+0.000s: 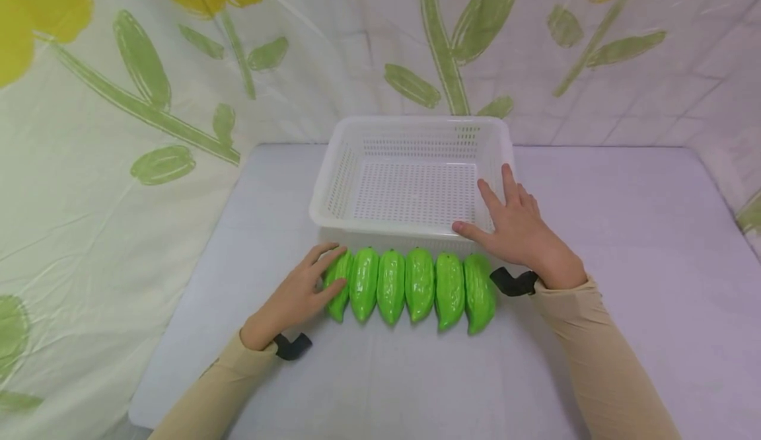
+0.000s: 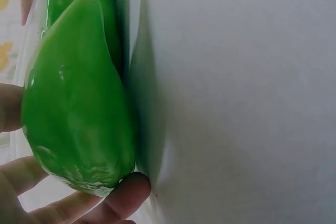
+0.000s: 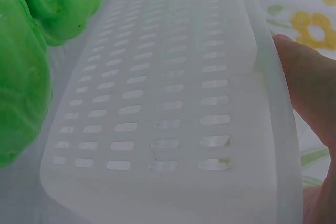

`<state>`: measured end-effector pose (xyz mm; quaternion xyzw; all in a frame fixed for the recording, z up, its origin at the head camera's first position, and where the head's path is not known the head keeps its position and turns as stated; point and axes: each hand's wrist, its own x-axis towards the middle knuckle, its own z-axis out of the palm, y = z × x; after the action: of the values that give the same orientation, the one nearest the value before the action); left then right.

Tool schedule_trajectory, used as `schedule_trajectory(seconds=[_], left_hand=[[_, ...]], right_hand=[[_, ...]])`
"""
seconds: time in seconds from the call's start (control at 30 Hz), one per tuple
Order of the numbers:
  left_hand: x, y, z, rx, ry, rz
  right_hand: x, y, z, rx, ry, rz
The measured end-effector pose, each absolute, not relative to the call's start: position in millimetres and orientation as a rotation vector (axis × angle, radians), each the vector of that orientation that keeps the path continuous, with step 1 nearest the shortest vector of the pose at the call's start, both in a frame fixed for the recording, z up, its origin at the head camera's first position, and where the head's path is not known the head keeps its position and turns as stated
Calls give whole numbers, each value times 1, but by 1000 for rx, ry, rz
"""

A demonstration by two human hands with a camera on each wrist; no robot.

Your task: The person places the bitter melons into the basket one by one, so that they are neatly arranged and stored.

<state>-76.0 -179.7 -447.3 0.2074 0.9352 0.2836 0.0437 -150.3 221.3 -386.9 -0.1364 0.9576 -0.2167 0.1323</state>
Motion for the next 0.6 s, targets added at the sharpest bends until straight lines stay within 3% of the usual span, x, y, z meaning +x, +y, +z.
schedule_trajectory(seconds=[0.6], left_hand=[[-74, -188, -430, 576, 2882, 888]], right_hand=[[-151, 221, -386, -394, 2784, -628]])
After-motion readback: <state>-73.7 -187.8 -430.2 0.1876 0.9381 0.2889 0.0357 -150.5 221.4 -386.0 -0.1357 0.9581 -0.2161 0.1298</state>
